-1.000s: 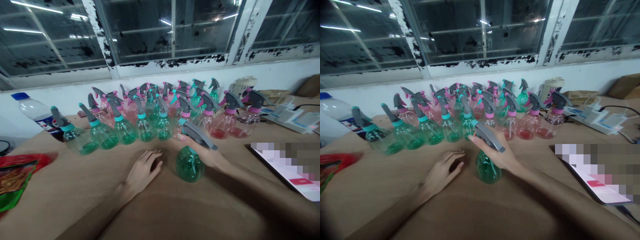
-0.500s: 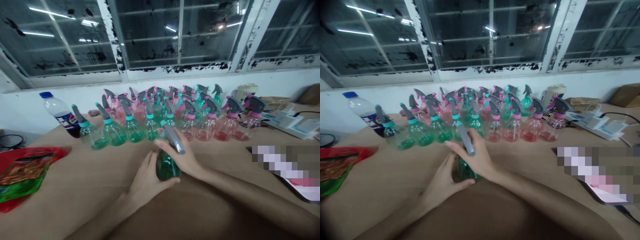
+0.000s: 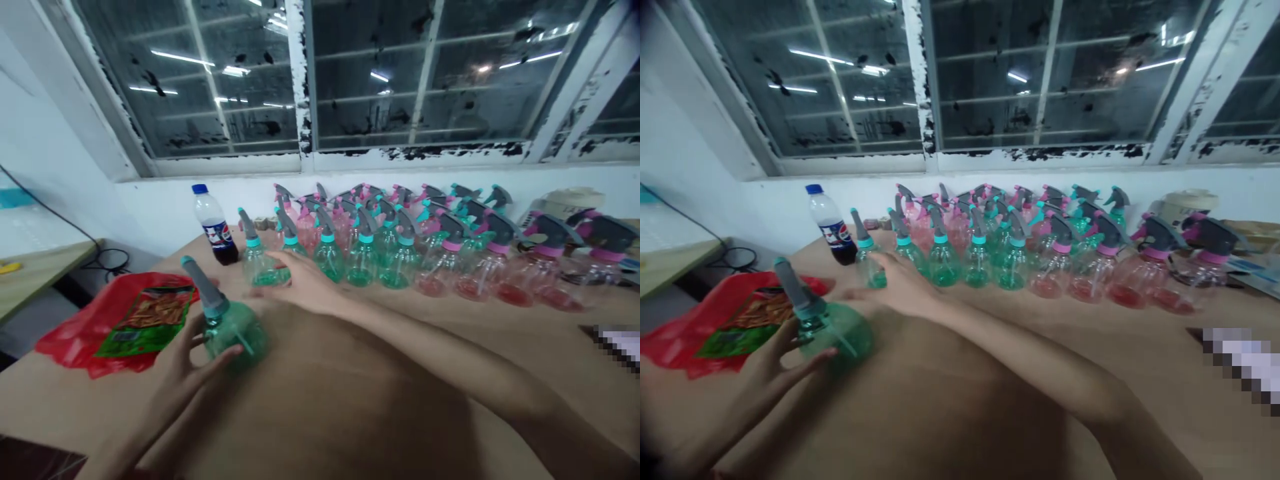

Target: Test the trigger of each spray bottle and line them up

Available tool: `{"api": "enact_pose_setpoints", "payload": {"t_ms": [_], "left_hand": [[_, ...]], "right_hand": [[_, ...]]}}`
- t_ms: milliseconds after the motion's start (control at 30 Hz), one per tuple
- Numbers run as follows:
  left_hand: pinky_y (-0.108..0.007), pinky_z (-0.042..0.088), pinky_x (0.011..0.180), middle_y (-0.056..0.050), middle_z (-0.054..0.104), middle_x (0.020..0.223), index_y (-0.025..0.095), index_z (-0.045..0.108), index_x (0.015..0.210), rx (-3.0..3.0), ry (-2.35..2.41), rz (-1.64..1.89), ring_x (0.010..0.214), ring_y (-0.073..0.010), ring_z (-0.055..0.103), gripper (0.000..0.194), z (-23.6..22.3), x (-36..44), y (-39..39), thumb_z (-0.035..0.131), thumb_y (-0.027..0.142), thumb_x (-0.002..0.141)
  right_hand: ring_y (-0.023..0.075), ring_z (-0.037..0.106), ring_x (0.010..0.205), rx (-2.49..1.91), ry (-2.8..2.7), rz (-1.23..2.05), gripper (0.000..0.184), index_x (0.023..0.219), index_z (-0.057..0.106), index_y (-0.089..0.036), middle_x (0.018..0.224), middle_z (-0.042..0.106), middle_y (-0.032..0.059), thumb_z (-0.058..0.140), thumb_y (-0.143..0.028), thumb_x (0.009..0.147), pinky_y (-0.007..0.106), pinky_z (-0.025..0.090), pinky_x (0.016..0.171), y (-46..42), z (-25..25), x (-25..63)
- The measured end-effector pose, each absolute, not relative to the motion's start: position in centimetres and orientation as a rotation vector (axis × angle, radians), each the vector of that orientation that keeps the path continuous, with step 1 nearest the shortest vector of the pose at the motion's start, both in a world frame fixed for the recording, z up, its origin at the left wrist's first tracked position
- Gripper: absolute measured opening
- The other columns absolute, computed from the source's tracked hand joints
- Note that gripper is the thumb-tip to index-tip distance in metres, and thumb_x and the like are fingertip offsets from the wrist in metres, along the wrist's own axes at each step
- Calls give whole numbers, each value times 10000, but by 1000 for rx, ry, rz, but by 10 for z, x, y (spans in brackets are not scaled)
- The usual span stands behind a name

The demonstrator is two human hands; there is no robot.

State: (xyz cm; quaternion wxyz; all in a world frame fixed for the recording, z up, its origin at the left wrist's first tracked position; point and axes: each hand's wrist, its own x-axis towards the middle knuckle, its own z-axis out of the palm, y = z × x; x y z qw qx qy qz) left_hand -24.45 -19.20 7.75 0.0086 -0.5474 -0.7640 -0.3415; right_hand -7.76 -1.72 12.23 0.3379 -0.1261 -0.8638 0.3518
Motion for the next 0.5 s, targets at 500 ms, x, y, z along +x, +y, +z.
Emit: {"api": "enact_pose_setpoints", "payload": {"t_ms": [500], "left_hand": [[-466,467,837,-143,521,1159,165,501,1146,-1540,-2295,-809,1046,-345,557,638,76,-310,-195,547,663,749]], "right_hand": [[361,481,1180,-903,-2138,618,680,1228,459,-15,1282,482,278,616,-477,756,433,440,886,5,118,-200]]}}
